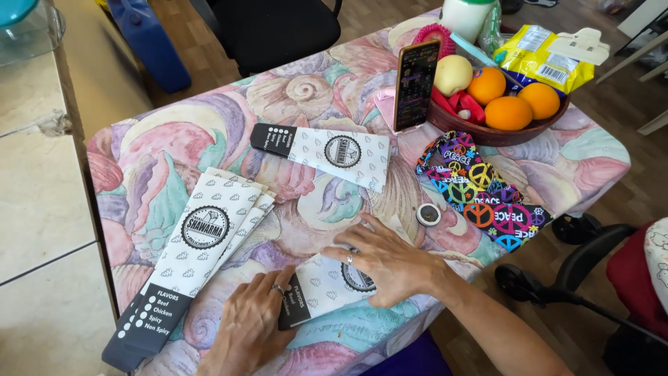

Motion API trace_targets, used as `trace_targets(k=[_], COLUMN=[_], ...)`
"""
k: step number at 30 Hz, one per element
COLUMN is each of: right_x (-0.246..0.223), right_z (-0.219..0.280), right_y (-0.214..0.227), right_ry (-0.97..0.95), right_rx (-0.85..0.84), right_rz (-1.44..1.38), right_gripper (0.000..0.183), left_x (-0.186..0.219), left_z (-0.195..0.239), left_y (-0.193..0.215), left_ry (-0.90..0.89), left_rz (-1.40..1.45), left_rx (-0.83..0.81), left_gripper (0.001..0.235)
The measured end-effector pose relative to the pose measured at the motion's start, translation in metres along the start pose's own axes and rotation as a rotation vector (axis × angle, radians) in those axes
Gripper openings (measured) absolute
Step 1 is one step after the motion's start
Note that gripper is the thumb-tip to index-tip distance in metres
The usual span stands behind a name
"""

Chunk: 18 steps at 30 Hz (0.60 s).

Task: Folding paper wraps and applying adhesive stickers to seal them on a table.

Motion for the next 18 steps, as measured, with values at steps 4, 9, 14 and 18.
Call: trace_targets(k=[4,9,14,18], right_x=[-0.004,-0.046,-0.064,-0.049], right_z=[0.008,0.003,-0.007,-0.003], right_y=[-0.002,0.007,-0.032,-0.045], right_ry=[-0.117,-0.178,-0.303,-0.45], right_rx=[-0.189,0.162,0.333,0.371], right_rz=[-0.004,0.086,0.502,0.525], right_gripper=[0.148,0.082,0.067,0.065], left_x=[0.023,0.027,0.015,0.015], left_z=[0.005,0.017,0.021,0.021], left_y=[0.021,0.007,-0.034,-0.036], left_ry=[-0.103,0.005,0.126,0.11], left_rz=[-0.03,-0.268,-0.367,-0.433], left_rx=[0.15,0.421,0.472,0.542], left_gripper=[0.138,0.07,0.066,0.067])
Point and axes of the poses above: each hand's wrist, its own z-axis away from the middle knuckle, its own y-axis out of the back of the hand, x = y × z, the point moved 9 cm from there along -z, towards the middle knuckle, and after that the axes turned 10 degrees about z, right-handed, at the moved point
